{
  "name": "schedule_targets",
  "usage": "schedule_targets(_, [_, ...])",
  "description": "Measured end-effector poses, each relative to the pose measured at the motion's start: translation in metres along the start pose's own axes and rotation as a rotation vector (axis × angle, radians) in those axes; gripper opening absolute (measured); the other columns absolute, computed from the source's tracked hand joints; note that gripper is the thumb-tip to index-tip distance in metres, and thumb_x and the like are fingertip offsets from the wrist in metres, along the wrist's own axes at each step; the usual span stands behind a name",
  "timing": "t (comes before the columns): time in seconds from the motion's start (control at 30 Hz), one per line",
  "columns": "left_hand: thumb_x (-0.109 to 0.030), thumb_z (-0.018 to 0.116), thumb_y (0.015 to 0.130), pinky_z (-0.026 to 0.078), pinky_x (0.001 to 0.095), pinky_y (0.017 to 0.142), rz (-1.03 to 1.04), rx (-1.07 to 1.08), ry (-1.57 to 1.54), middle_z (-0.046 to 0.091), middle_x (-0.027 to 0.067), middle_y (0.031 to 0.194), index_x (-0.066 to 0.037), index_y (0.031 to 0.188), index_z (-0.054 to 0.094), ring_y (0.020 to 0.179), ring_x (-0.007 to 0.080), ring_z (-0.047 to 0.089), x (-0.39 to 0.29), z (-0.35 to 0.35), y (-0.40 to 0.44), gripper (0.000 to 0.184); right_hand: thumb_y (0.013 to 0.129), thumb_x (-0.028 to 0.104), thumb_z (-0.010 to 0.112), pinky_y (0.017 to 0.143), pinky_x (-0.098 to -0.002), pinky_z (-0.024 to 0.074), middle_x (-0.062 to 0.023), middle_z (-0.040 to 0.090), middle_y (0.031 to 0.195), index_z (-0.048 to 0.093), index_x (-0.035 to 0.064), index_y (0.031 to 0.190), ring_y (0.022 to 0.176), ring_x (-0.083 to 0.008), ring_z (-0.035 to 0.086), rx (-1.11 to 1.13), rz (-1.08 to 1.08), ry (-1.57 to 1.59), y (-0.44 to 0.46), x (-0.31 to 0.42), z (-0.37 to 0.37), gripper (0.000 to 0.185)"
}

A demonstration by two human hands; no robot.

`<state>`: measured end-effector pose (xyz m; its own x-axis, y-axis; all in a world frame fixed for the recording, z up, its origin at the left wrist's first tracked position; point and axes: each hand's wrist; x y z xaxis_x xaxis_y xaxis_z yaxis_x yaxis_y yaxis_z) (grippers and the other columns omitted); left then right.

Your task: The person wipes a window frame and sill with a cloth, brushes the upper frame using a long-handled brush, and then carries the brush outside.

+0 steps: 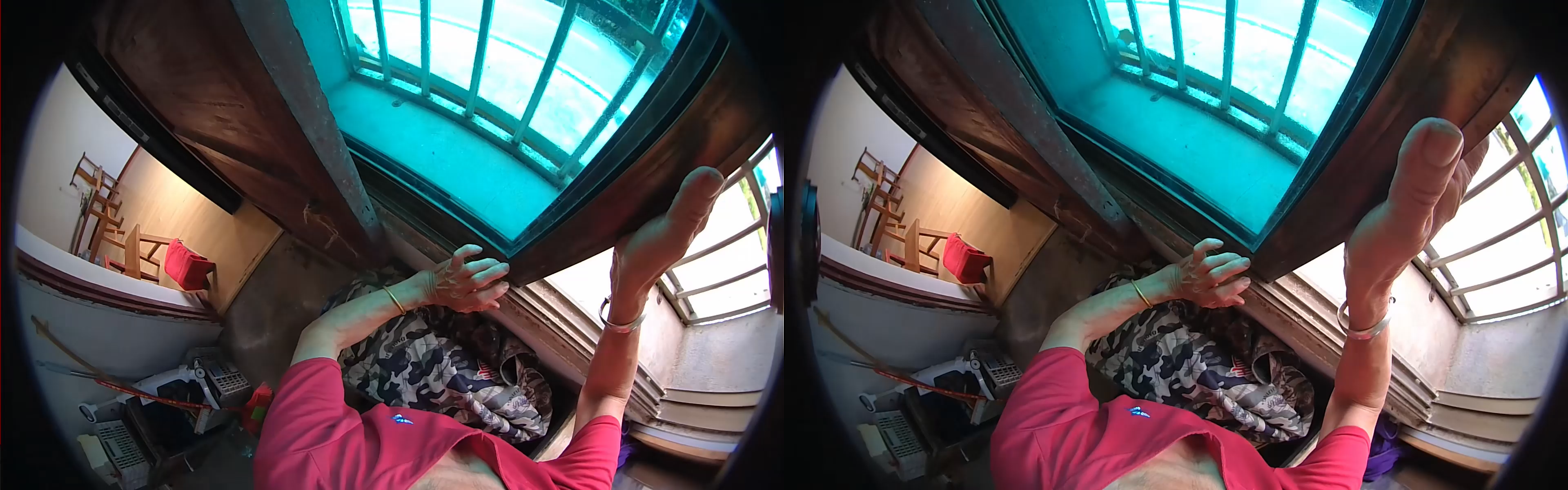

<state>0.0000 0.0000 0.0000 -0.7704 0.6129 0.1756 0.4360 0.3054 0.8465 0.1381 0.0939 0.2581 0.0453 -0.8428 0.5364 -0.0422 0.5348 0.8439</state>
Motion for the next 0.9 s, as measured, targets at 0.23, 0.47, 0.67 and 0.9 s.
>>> schedule_targets(0.23, [-0.035, 0.059, 0.089, 0.036, 0.0487, 0.092, -0.085, 0.103, 0.060, 0.048, 0.0152, 0.122, -0.010, 0.119, 0.048, 0.109, 0.0284, 0.049, -0.001, -0.008, 0.009, 0.041, 0.087, 0.038, 0.063, 0.101, -0.0416, 0.0344, -0.0193, 0.047, 0.124, 0.042, -0.0008, 0.122, 0.116, -0.0285, 0.047, -0.206, -0.322, -0.171, 0.007, 0.009, 0.012, 0.056])
schedule_targets(0.47, [-0.032, 0.054, 0.093, 0.034, 0.0503, 0.092, -0.054, 0.022, 0.065, 0.048, 0.0182, 0.122, -0.004, 0.120, 0.049, 0.106, 0.0348, 0.045, 0.002, -0.003, 0.007, 0.039, 0.082, 0.038, 0.069, 0.109, -0.0486, 0.0289, -0.0292, 0.031, 0.141, 0.031, -0.0006, 0.136, 0.131, -0.0456, 0.032, -0.140, -0.011, -0.185, -0.104, 0.039, -0.034, 0.076])
schedule_targets(0.67, [-0.029, 0.055, 0.093, 0.035, 0.0484, 0.093, -0.090, 0.049, 0.038, 0.048, 0.0172, 0.124, -0.004, 0.120, 0.050, 0.108, 0.0348, 0.046, 0.001, -0.005, 0.004, 0.037, 0.076, 0.012, 0.072, 0.100, -0.0407, 0.0406, -0.0201, 0.034, 0.144, 0.040, 0.0031, 0.133, 0.129, -0.0325, 0.040, -0.198, 0.540, -0.672, -0.262, 0.089, -0.197, 0.065])
schedule_targets(0.9, [-0.027, 0.056, 0.092, 0.034, 0.0487, 0.094, -0.116, 0.018, 0.060, 0.048, 0.0164, 0.124, -0.004, 0.120, 0.050, 0.108, 0.0344, 0.046, -0.001, -0.003, 0.007, 0.036, 0.076, 0.018, 0.072, 0.102, -0.0477, 0.0356, -0.0265, 0.033, 0.140, 0.043, 0.0073, 0.133, 0.124, -0.0449, 0.037, 0.043, 0.787, -1.728, -0.368, 0.112, -0.400, 0.064])
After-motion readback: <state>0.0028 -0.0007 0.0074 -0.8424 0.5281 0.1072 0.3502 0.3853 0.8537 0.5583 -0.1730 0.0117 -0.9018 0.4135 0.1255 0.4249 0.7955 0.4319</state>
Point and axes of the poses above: each hand's wrist, its own y-axis towards the middle knuckle, its own z-axis out of the palm, x = y × z
